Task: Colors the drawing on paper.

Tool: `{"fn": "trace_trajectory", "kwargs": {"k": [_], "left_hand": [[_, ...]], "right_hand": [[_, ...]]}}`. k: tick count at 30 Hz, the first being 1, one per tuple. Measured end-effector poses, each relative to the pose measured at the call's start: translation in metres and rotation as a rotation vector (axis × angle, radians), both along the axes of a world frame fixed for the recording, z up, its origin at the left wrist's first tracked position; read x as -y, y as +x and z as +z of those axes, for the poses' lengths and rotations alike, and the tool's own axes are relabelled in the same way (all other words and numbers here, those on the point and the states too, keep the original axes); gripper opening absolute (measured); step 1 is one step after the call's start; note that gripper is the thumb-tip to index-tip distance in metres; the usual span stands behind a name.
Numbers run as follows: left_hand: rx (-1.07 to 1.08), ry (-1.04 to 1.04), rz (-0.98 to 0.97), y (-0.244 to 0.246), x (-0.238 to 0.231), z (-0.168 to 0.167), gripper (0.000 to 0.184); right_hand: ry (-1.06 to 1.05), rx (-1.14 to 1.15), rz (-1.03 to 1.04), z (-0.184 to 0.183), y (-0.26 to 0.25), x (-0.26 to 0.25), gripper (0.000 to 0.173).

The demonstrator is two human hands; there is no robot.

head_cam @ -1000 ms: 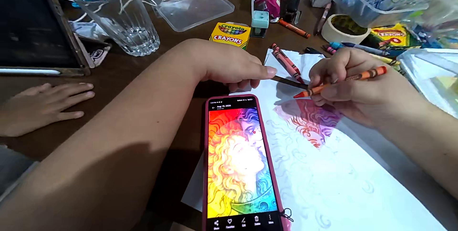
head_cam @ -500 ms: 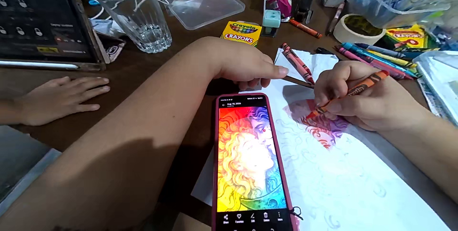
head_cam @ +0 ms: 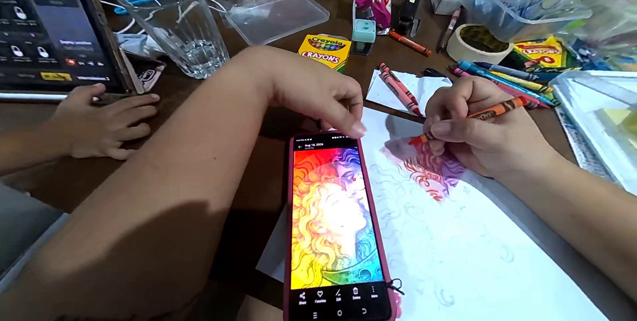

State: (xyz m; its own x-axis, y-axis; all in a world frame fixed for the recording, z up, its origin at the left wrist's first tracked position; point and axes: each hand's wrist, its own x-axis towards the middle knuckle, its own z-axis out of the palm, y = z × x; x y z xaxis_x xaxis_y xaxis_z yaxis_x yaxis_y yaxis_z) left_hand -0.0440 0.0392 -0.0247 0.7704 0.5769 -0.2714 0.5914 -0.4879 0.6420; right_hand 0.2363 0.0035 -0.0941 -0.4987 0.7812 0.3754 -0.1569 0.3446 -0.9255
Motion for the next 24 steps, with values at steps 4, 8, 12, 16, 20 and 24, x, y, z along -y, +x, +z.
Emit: {"fn": "trace_trajectory", "kwargs": {"k": [4,8,12,16,20,24], "left_hand": [[0.027,-0.058,-0.03,-0.014,0.003,0.008,0.044],[-0.042,-0.106,0.044,-0.013,0.009,0.015,0.057],[-0.147,-0.078,0.084,-0.012,0.012,0.019,0.056],[-0.169,-0.134,0.141,-0.013,0.014,0.02,0.038],[-0.114,-0.198,0.119,-0.007,0.02,0.023,0.033],[-0.118,-0.167,0.118,-0.004,0.023,0.025,0.03]], "right_hand": [[-0.042,-0.033,-0.019,0.001,-0.002,0.002,0.022],[-0.056,-0.041,-0.036,0.002,-0.003,0.003,0.022],[-0.07,-0.052,-0.084,0.005,-0.003,0.004,0.022],[-0.085,-0.068,-0.123,0.007,-0.004,0.004,0.024],[-0.111,-0.06,-0.15,0.008,-0.006,0.005,0.023],[-0.13,-0.056,-0.148,0.008,-0.006,0.005,0.023]]}}
